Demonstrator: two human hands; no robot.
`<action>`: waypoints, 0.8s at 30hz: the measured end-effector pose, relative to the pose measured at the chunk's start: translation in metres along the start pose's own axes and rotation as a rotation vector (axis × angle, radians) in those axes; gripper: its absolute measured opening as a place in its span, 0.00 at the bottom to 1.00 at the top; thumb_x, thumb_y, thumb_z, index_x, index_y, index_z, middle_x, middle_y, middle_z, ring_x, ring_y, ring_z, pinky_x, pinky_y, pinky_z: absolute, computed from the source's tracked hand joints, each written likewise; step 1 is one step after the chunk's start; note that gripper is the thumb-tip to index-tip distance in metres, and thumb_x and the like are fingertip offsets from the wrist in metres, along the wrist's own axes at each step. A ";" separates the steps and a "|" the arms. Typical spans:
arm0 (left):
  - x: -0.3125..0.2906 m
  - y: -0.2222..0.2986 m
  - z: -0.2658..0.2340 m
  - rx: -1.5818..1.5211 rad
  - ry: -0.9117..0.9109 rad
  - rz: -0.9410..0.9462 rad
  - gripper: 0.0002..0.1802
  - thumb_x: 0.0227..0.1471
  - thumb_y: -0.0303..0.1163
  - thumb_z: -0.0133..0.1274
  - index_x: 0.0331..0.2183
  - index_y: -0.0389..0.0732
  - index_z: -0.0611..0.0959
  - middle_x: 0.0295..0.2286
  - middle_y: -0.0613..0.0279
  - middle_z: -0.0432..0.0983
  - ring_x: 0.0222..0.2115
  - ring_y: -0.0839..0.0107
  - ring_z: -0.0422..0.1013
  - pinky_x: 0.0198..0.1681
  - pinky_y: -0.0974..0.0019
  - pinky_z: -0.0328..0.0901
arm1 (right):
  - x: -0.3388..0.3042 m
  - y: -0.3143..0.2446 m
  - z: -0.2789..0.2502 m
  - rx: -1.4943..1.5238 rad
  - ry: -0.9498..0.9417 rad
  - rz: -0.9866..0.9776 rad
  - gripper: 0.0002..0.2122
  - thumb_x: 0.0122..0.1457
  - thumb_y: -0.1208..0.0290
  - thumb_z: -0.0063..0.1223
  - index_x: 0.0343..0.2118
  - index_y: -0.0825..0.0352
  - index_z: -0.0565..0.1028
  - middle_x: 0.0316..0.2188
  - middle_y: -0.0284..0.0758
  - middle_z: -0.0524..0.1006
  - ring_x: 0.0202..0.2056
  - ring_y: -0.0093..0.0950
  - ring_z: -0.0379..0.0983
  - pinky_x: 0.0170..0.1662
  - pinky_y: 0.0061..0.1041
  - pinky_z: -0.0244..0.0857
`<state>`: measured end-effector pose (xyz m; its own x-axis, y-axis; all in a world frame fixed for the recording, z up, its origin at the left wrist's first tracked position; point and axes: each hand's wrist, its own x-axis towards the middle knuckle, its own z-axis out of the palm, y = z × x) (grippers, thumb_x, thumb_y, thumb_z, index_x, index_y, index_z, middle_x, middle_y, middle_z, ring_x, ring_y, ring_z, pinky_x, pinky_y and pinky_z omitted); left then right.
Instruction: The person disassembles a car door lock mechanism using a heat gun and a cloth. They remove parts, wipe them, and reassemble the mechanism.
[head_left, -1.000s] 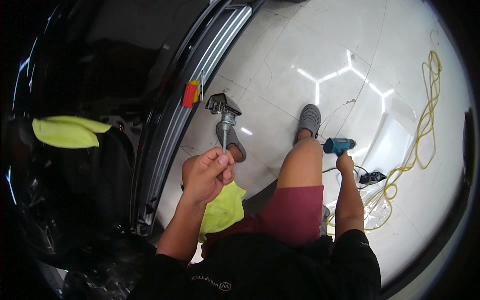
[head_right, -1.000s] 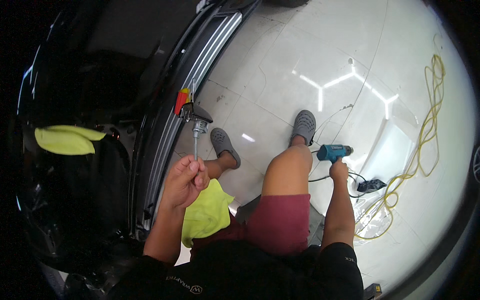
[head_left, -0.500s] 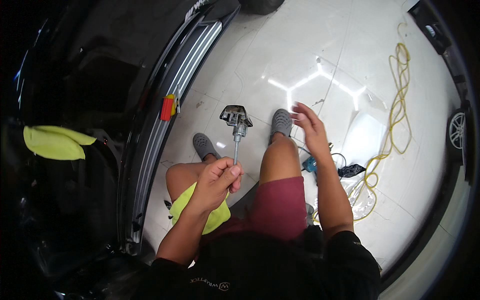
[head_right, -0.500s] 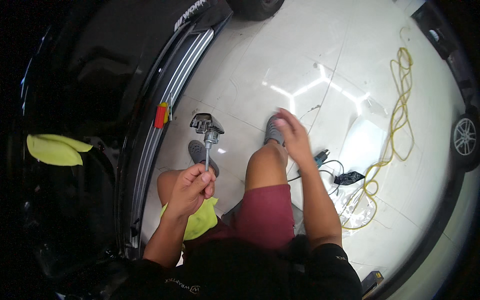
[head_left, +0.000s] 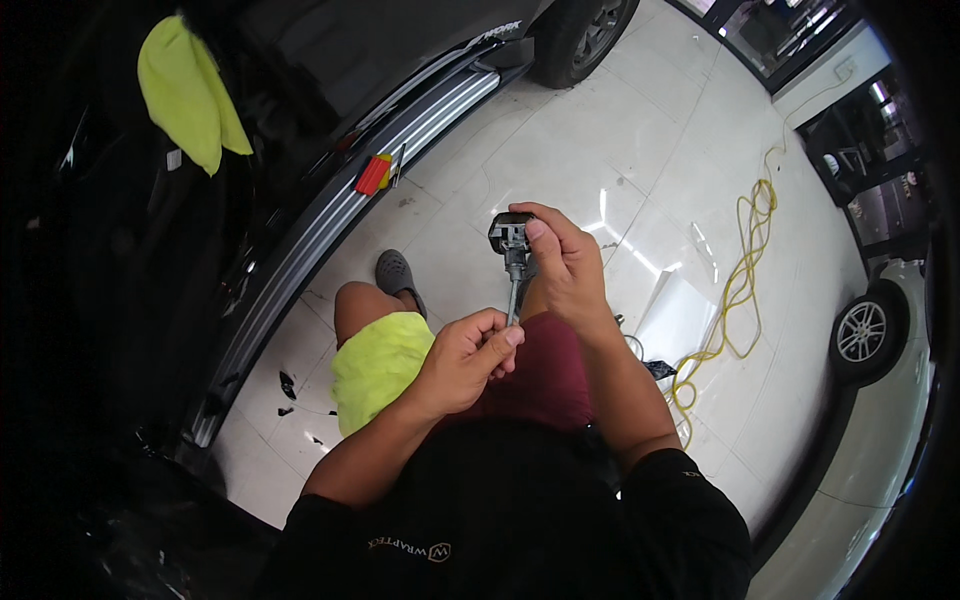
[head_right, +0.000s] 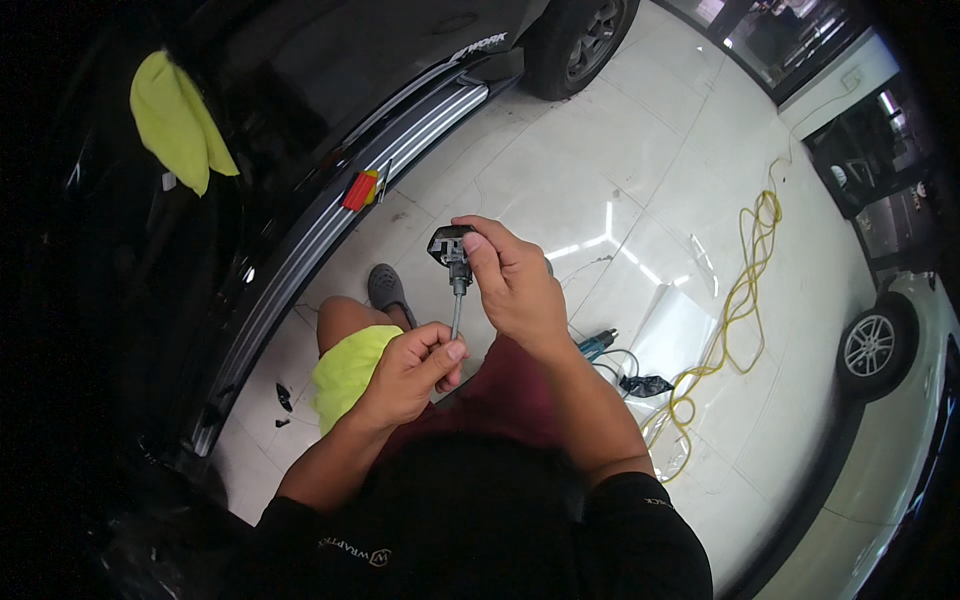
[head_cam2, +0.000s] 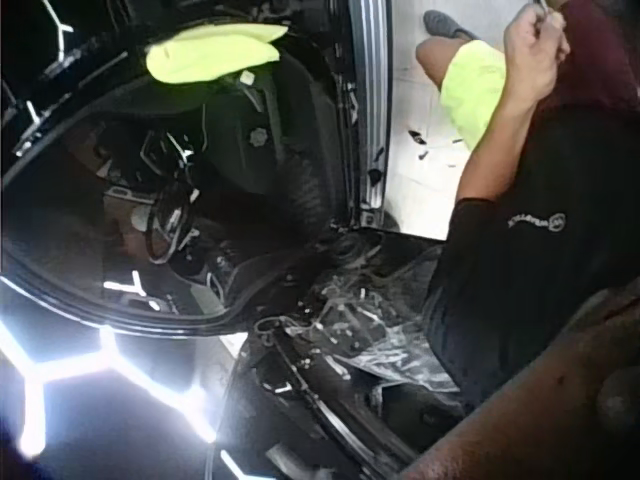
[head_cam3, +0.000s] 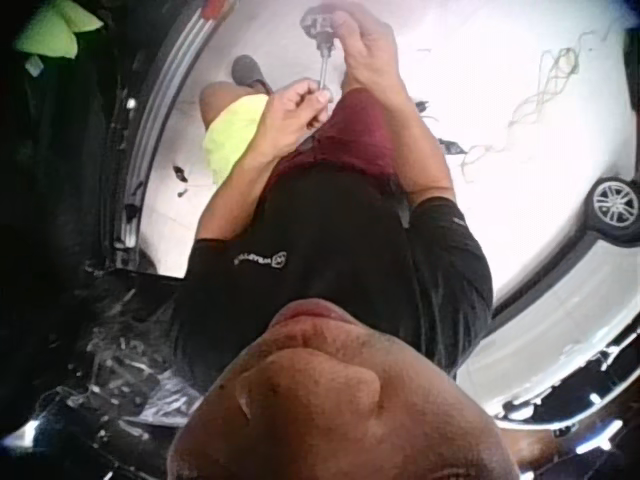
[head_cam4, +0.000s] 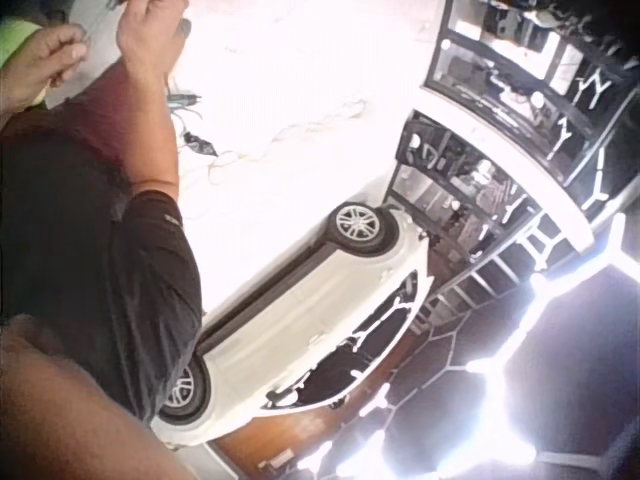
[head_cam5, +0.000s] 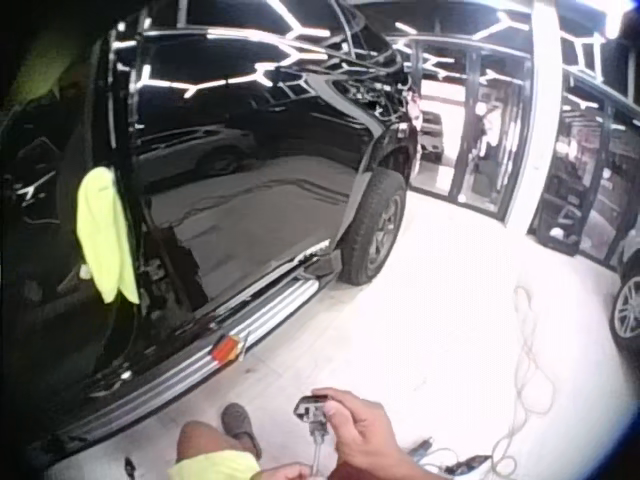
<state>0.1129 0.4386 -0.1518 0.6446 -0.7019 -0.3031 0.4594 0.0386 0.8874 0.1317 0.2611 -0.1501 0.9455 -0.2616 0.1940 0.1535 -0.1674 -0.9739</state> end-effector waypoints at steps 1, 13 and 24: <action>-0.005 -0.001 0.000 -0.004 0.015 0.014 0.11 0.59 0.36 0.49 0.31 0.38 0.76 0.20 0.70 0.69 0.21 0.84 0.63 0.24 0.78 0.59 | -0.003 -0.002 0.003 -0.023 -0.006 0.019 0.14 0.65 0.65 0.44 0.45 0.70 0.74 0.23 0.34 0.76 0.25 0.18 0.68 0.32 0.20 0.64; -0.022 0.000 -0.008 0.094 0.087 0.061 0.12 0.59 0.37 0.50 0.31 0.38 0.76 0.19 0.71 0.69 0.20 0.84 0.63 0.24 0.78 0.60 | -0.009 -0.018 -0.007 0.212 -0.273 0.040 0.23 0.64 0.61 0.44 0.54 0.76 0.66 0.45 0.42 0.74 0.47 0.28 0.70 0.52 0.27 0.62; -0.033 0.007 -0.020 0.543 0.171 0.130 0.14 0.58 0.37 0.50 0.30 0.35 0.77 0.17 0.69 0.69 0.19 0.82 0.64 0.23 0.74 0.59 | 0.018 -0.058 -0.003 -0.423 -0.472 0.031 0.10 0.57 0.71 0.55 0.39 0.71 0.77 0.31 0.36 0.79 0.33 0.23 0.74 0.40 0.23 0.68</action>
<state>0.1069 0.4758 -0.1427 0.7849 -0.5893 -0.1914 0.0199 -0.2847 0.9584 0.1386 0.2634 -0.0896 0.9873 0.1587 -0.0009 0.0882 -0.5531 -0.8284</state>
